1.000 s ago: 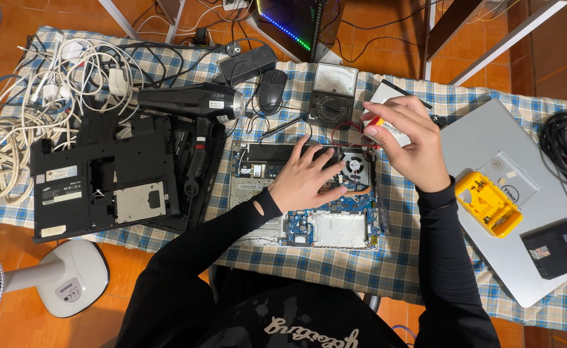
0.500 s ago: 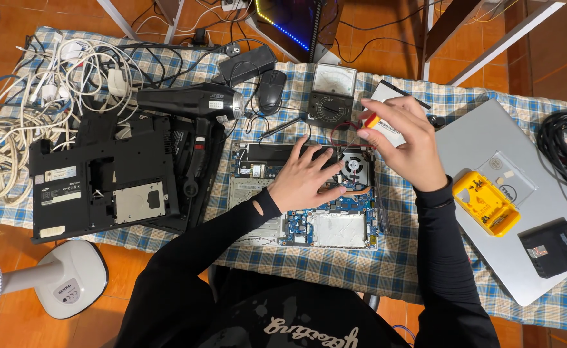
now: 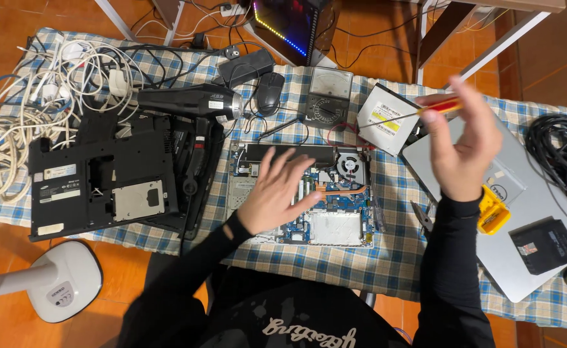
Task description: The person uses a screwdriver to remove screws from a laptop motherboard, then places the motherboard into the laptop chassis. The workspace includes various tools and electronic components on a checkered tablecloth.
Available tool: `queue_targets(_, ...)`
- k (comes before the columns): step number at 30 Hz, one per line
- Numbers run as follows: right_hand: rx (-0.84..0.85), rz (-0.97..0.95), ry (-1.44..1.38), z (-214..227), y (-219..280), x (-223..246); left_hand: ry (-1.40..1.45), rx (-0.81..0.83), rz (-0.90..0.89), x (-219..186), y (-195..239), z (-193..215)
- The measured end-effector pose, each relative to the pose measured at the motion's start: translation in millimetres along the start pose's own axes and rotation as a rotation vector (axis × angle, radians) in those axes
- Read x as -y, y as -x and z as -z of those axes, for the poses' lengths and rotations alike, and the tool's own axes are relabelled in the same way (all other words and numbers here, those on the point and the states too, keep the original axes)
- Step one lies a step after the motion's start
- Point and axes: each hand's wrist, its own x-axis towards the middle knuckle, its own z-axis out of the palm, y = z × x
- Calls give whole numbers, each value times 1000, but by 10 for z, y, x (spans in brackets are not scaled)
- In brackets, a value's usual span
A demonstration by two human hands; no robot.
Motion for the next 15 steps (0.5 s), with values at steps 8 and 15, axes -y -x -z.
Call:
queue_targets(8,-99,-133,-220,86,223,273,-35,-420,347,-69,662,138)
queue_targets(15,16,-92,-82,-11,1000,177,-13,-396,334,-36,717,83)
